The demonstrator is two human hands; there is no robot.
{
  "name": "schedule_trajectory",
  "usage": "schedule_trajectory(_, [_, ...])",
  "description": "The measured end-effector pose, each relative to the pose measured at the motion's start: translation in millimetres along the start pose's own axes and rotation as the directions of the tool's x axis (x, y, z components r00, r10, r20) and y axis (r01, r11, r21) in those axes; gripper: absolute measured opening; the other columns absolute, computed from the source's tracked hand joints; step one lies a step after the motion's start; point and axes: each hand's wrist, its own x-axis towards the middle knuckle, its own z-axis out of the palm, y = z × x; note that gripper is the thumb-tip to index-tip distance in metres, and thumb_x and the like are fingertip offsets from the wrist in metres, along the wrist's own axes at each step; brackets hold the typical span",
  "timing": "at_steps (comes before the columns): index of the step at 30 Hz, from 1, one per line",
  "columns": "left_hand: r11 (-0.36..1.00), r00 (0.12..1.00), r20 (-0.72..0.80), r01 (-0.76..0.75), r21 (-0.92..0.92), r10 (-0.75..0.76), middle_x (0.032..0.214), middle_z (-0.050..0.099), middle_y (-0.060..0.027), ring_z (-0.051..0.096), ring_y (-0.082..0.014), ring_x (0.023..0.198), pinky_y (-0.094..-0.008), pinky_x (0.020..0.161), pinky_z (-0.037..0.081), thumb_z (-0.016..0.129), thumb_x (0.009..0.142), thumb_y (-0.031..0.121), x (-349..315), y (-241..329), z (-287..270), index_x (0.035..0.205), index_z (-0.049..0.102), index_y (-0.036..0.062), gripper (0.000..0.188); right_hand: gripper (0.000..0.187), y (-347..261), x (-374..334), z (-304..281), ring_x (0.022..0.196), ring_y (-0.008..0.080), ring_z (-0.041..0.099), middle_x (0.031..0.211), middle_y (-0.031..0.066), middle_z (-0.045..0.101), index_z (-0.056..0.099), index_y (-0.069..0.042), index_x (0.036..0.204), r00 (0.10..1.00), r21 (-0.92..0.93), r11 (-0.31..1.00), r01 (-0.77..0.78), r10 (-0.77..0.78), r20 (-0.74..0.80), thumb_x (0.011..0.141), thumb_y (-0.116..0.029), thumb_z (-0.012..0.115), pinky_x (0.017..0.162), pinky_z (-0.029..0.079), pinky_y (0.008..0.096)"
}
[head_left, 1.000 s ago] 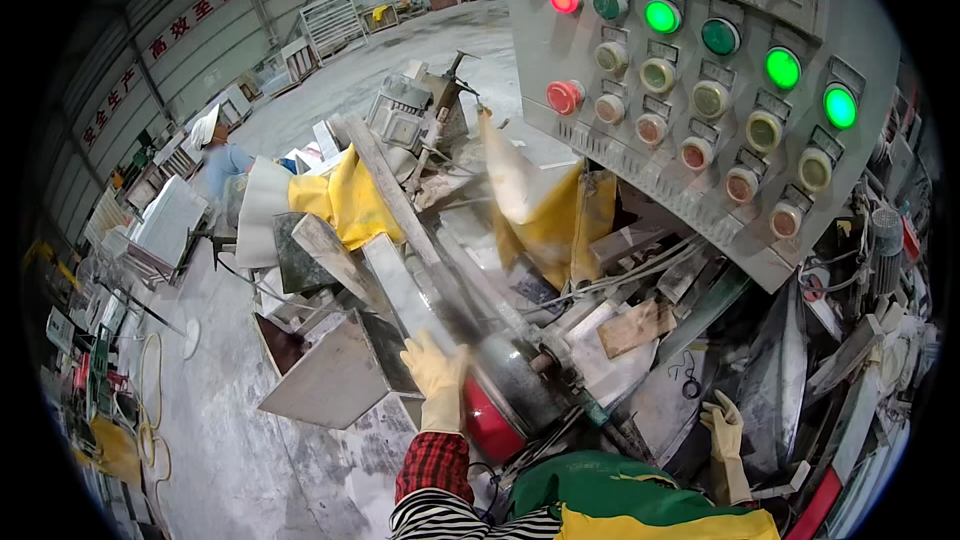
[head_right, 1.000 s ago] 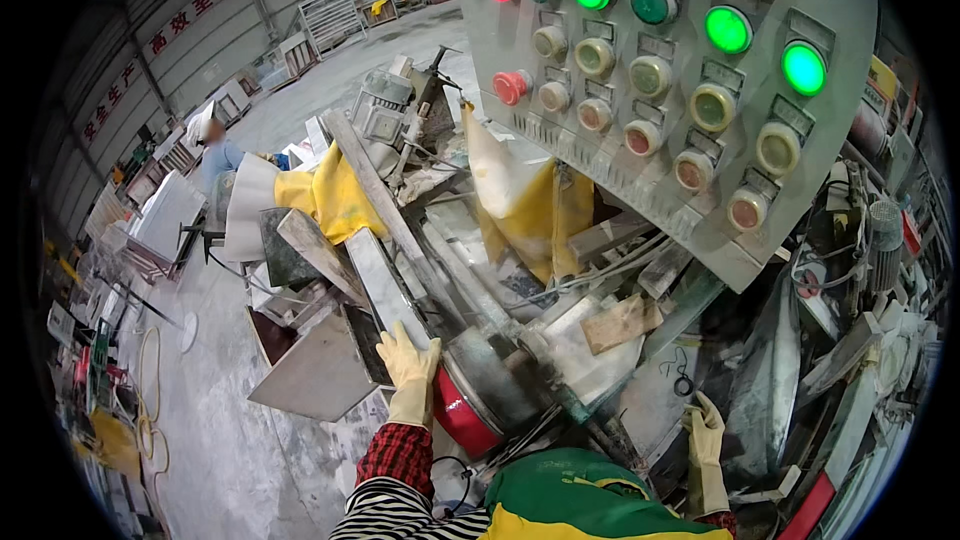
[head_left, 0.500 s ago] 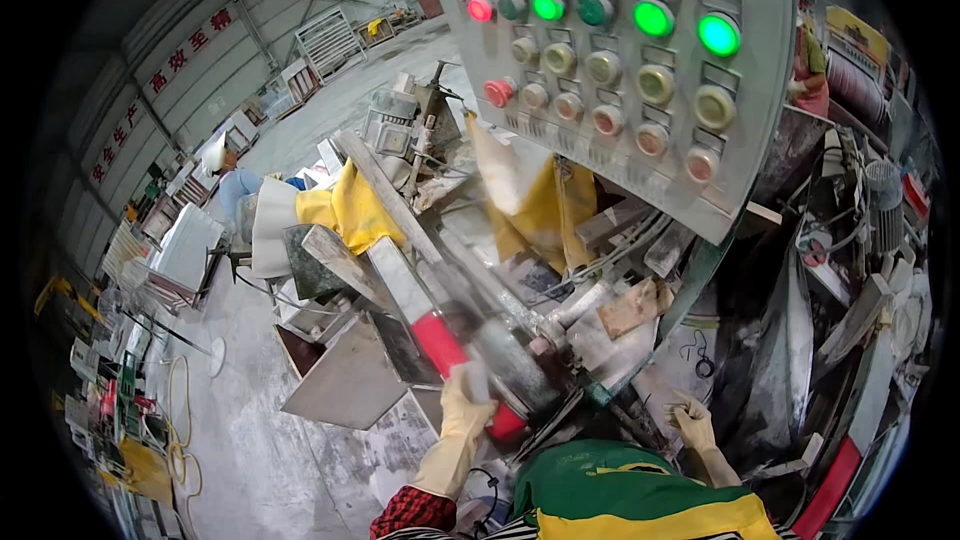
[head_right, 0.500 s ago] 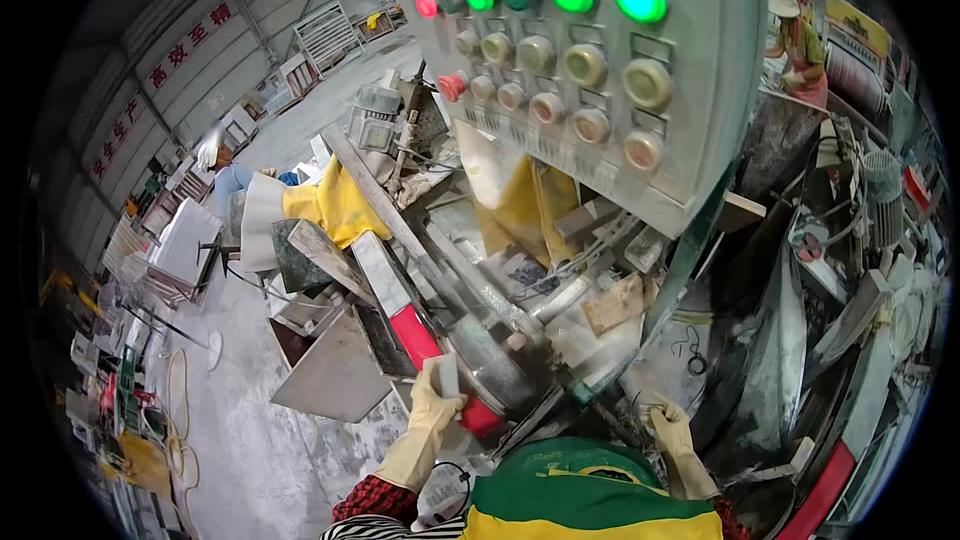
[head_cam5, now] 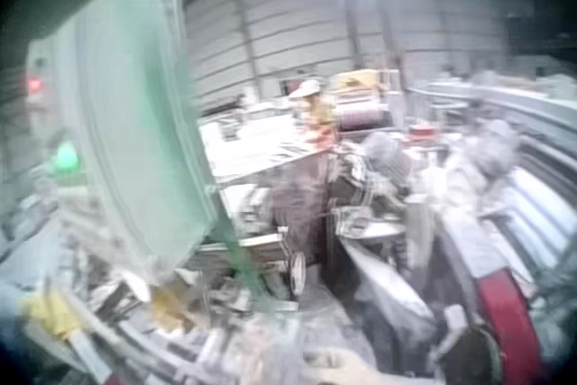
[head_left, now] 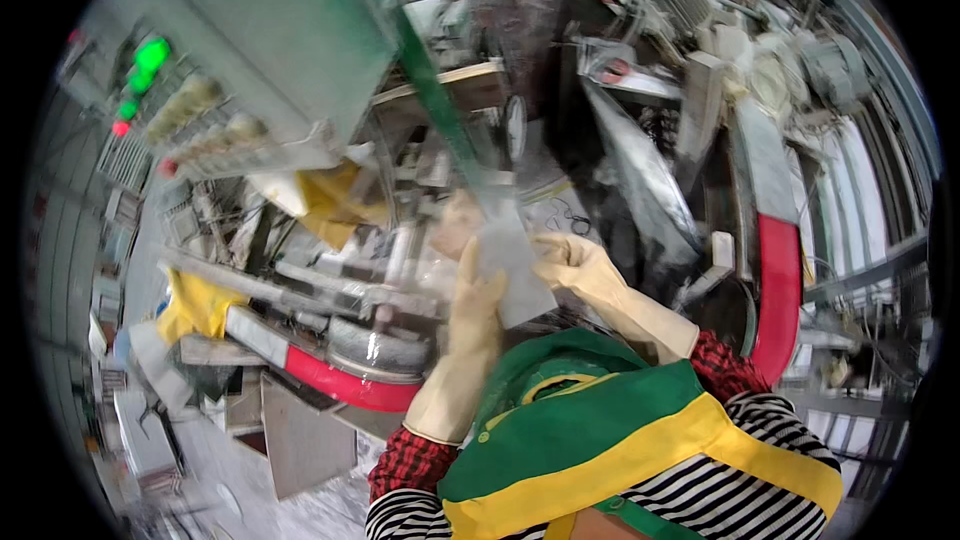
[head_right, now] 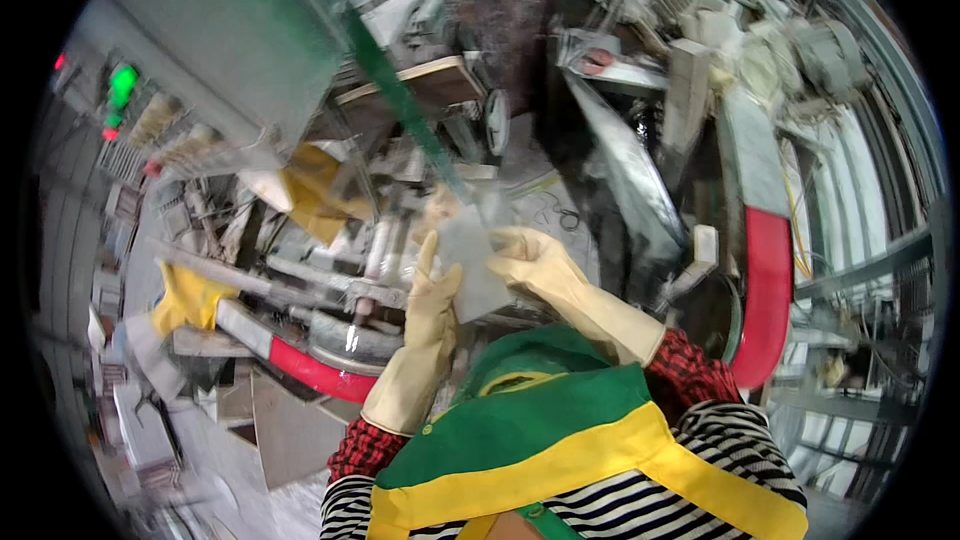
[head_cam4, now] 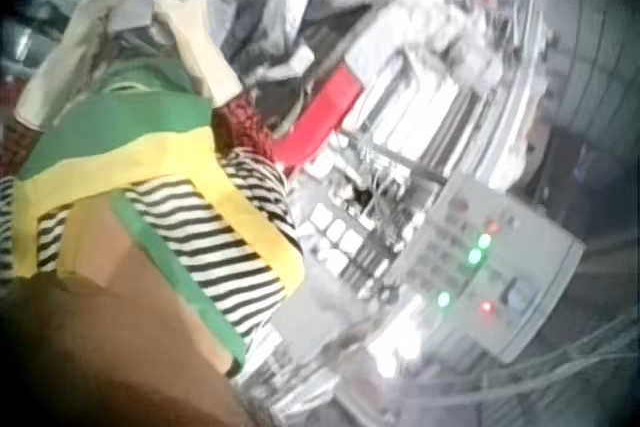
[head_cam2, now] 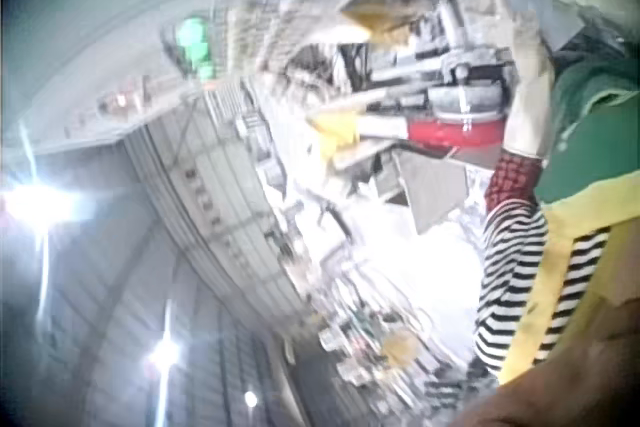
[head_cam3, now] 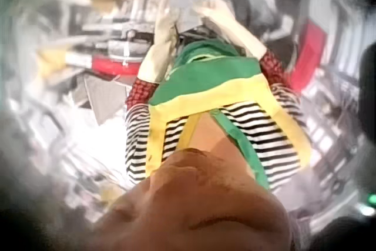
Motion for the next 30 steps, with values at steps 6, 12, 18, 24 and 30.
schedule_trajectory(6, [0.983, 0.968, 0.221, 0.083, 0.164, -0.118, 0.149, 0.045, -0.0137, 0.051, -0.0221, 0.131, -0.0351, 0.111, 0.043, 0.056, 0.097, -0.004, 17, -42, 65, 0.160, 0.024, 0.0036, 0.071, 0.060, -23, 11, -82, 0.070, 0.0035, 0.050, 0.084, -0.0048, 0.058, 0.056, -0.003, 0.142, 0.923, -0.013, 0.958, 0.286, -0.279, -0.266, 0.089, -0.020, 0.078, 0.063, 0.041, 0.0194])
schedule_trajectory(12, [0.975, 0.924, 0.322, 0.170, 0.140, -0.207, 0.146, 0.044, -0.0155, 0.051, -0.0227, 0.127, -0.0358, 0.107, 0.045, 0.058, 0.096, 0.000, 29, -76, 117, 0.158, 0.028, 0.0049, 0.069, 0.061, -26, -47, -138, 0.069, 0.0037, 0.051, 0.083, -0.0036, 0.058, 0.053, -0.004, 0.145, 0.922, -0.123, 0.976, 0.182, -0.212, -0.323, 0.093, -0.028, 0.074, 0.061, 0.041, 0.0195])
schedule_trajectory(18, [0.942, 0.857, 0.433, 0.159, 0.295, -0.280, 0.151, 0.046, -0.0184, 0.051, -0.0237, 0.132, -0.0362, 0.110, 0.043, 0.053, 0.099, -0.002, 42, -92, 142, 0.163, 0.019, 0.0125, 0.074, 0.066, -11, -109, -155, 0.077, 0.0057, 0.058, 0.103, 0.0014, 0.069, 0.050, -0.011, 0.151, 0.980, 0.154, 0.987, 0.053, -0.022, -0.197, 0.092, -0.031, 0.074, 0.065, 0.045, 0.0195])
schedule_trajectory(24, [0.823, 0.708, 0.583, -0.005, 0.568, -0.398, 0.125, 0.063, -0.0102, 0.064, -0.0122, 0.097, -0.0264, 0.086, 0.053, 0.057, 0.097, 0.000, 78, -86, 170, 0.162, 0.017, 0.0034, 0.076, 0.064, -25, -140, -150, 0.080, 0.0040, 0.059, 0.102, 0.0001, 0.069, 0.051, -0.004, 0.147, 0.986, 0.349, 0.930, 0.113, -0.062, -0.153, 0.092, -0.025, 0.074, 0.067, 0.046, 0.0195])
schedule_trajectory(30, [0.784, 0.782, 0.463, 0.054, 0.618, -0.419, 0.092, 0.061, 0.0016, 0.050, -0.0028, 0.064, -0.0181, 0.056, 0.041, 0.060, 0.101, 0.017, 87, -116, 194, 0.158, 0.028, 0.0053, 0.067, 0.054, -12, -135, -153, 0.081, 0.0045, 0.062, 0.112, 0.0019, 0.069, 0.054, -0.001, 0.143, 0.919, 0.456, 0.845, 0.280, -0.098, -0.383, 0.094, -0.016, 0.070, 0.067, 0.048, 0.0205])
